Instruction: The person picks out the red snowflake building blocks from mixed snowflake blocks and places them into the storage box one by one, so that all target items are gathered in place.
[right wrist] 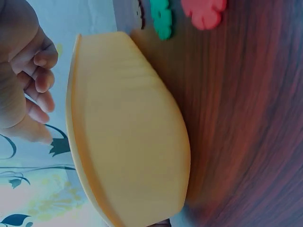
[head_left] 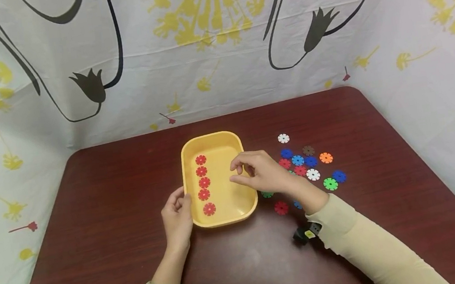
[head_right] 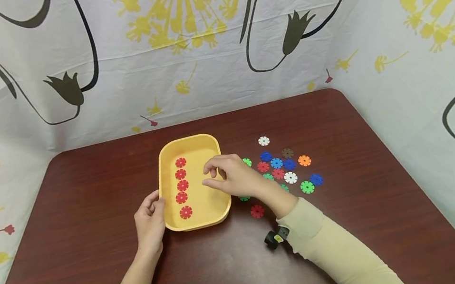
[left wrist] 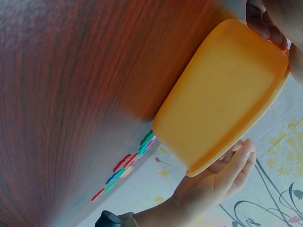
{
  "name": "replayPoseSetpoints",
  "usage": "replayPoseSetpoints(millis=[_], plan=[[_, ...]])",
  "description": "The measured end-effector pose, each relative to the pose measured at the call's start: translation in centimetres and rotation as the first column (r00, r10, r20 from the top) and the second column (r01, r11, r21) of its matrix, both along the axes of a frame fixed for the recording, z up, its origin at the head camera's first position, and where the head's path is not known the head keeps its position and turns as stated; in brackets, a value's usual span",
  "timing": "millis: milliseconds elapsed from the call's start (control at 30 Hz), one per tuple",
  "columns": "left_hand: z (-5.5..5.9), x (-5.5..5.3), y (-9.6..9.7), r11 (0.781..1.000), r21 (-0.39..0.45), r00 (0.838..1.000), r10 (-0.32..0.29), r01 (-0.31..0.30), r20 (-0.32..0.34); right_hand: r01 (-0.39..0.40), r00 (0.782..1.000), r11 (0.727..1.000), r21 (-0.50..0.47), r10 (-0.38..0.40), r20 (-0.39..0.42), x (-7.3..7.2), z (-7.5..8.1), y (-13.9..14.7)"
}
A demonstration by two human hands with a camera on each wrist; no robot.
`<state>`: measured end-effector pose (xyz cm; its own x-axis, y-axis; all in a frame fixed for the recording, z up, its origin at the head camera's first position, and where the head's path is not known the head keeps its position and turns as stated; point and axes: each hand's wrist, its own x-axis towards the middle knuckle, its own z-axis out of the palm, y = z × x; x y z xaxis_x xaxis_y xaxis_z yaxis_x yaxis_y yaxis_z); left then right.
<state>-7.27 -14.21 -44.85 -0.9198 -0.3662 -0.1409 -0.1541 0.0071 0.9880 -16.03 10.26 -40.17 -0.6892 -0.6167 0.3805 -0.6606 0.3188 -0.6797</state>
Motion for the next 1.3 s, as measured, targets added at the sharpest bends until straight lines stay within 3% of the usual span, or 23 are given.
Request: replayPoseSetpoints(millis=[767,1000,1300], plan=[[0.4,0.1,0.0,1.0,0.01,1.0,0.007,-0.007,-0.004,0.053,0.998,0.998,-0.021,-0.054,-0.035,0.4,-1.6,4.1],[0.4,0.2,0.0,1.0,-0.004,1.0,0.011,-0.011,-0.009,0.074,0.997,0.994,0.08,-0.075,0.01,0.9,-1.7,5.5],[0.1,0.1,0.1,1.0,0.0,1.0,0.018,-0.018,-0.025,0.035,0.997,0.981,0.19,-0.047,0.059,1.5,-2.4,6.9]])
